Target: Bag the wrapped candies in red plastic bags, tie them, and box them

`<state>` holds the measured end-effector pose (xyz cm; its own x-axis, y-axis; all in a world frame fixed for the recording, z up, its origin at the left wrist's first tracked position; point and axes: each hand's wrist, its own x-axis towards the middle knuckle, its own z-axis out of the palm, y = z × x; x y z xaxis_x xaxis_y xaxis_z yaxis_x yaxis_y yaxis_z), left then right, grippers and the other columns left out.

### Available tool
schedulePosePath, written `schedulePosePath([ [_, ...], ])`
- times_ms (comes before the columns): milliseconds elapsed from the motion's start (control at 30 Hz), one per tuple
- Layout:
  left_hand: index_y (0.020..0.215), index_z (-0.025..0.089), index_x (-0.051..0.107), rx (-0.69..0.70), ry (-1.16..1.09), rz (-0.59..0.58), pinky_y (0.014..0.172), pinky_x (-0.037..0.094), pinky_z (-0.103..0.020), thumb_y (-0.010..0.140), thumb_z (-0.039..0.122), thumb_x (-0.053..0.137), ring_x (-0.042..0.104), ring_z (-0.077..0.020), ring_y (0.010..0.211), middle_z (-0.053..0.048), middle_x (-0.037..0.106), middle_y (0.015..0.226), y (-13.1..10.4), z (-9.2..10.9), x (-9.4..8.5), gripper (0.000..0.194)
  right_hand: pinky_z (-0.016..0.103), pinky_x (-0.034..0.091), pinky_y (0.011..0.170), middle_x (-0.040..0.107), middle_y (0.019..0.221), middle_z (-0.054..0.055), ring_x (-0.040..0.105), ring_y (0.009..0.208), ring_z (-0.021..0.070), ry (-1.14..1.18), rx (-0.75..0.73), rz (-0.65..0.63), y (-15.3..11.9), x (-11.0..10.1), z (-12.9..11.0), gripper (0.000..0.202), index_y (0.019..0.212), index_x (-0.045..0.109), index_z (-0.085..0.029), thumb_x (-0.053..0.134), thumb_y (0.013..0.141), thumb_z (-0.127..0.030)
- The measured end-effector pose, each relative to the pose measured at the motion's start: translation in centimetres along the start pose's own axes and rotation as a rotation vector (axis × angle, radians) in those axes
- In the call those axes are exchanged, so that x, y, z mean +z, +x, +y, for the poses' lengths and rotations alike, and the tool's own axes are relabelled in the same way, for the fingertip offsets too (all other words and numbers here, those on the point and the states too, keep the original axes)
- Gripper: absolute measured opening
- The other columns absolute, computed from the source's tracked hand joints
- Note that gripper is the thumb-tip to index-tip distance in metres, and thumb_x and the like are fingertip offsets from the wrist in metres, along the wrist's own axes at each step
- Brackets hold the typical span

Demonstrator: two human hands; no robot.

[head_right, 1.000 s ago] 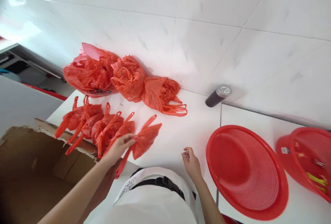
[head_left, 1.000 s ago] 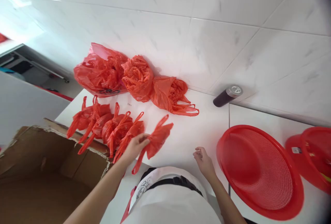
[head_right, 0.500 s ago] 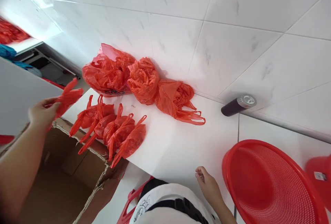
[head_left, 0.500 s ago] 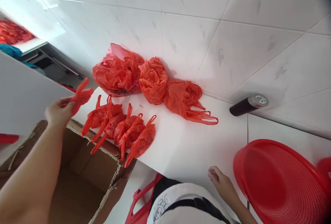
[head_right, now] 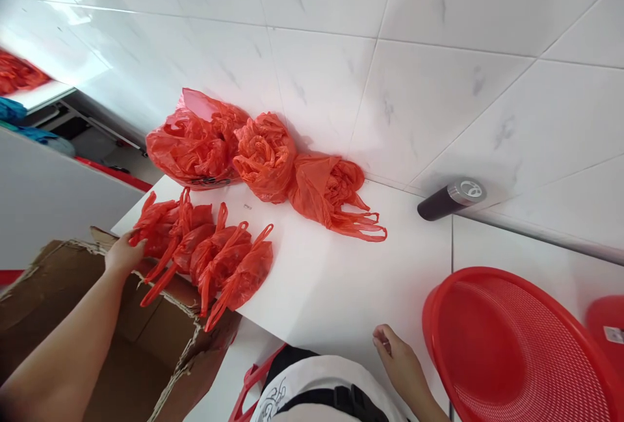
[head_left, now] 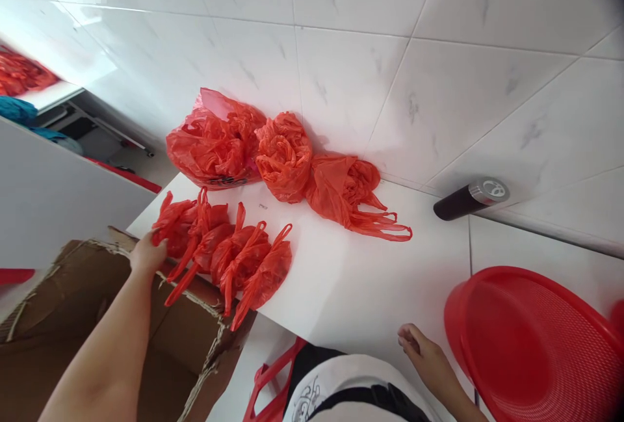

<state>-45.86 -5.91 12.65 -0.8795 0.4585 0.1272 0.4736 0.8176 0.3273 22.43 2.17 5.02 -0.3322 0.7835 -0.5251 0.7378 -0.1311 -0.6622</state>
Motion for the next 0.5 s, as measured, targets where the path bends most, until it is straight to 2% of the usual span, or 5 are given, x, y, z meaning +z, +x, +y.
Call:
schedulePosePath([
  [133, 0.097, 0.017, 0.061, 0.094, -0.069, 0.043, 0.098, 0.043, -0.054, 0.073, 0.022, 0.056, 0.058, -0.0293, 0.106, -0.007, 0.069, 0.099, -1.4, 5.0, 0.3, 0.025, 0.031, 0.048, 0.071, 0.067, 0.082, 0.002, 0.064, 0.075, 0.0211, -0.017, -0.002, -0.007, -0.2, -0.2, -1.4, 0.02, 0.085, 0.05, -0.028, 0.041, 0.089, -0.045],
  [267, 0.117, 0.016, 0.06, 0.397, -0.239, -0.025, 0.107, 0.037, -0.044, 0.085, 0.028, 0.051, 0.051, -0.0253, 0.12, -0.009, 0.062, 0.123, -6.0, 14.4, 2.2, 0.035, 0.031, 0.048, 0.071, 0.066, 0.082, 0.002, 0.063, 0.075, 0.02, 0.0, -0.02, 0.017, 0.0, -0.8, -3.7, 0.021, 0.086, 0.051, -0.027, 0.04, 0.091, -0.044],
  [367, 0.116, 0.024, 0.061, 0.616, -0.375, -0.174, 0.107, 0.039, -0.036, 0.089, 0.032, 0.05, 0.054, -0.0207, 0.119, -0.004, 0.062, 0.124, -11.6, 22.4, 4.8, 0.031, 0.031, 0.049, 0.073, 0.067, 0.086, 0.004, 0.063, 0.079, 0.0203, 0.056, -0.086, 0.107, 1.0, -2.0, -6.2, 0.024, 0.089, 0.054, -0.026, 0.041, 0.092, -0.046],
  [400, 0.116, 0.024, 0.061, 0.655, -0.481, -0.279, 0.108, 0.037, -0.038, 0.089, 0.031, 0.051, 0.052, -0.0222, 0.122, -0.006, 0.061, 0.126, -13.5, 24.9, 6.0, 0.029, 0.031, 0.049, 0.074, 0.068, 0.088, 0.005, 0.063, 0.082, 0.0206, 0.078, -0.114, 0.155, 1.5, -2.6, -7.1, 0.025, 0.09, 0.055, -0.025, 0.042, 0.092, -0.047],
  [500, 0.13, 0.025, 0.051, 0.642, -0.545, -0.346, 0.109, 0.036, -0.043, 0.087, 0.036, 0.058, 0.046, -0.0262, 0.129, -0.01, 0.054, 0.134, -17.7, 30.9, 9.9, 0.045, 0.032, 0.051, 0.076, 0.069, 0.096, 0.008, 0.065, 0.089, 0.0222, 0.129, -0.175, 0.351, 3.4, -5.1, -9.8, 0.029, 0.094, 0.058, -0.024, 0.044, 0.091, -0.049],
])
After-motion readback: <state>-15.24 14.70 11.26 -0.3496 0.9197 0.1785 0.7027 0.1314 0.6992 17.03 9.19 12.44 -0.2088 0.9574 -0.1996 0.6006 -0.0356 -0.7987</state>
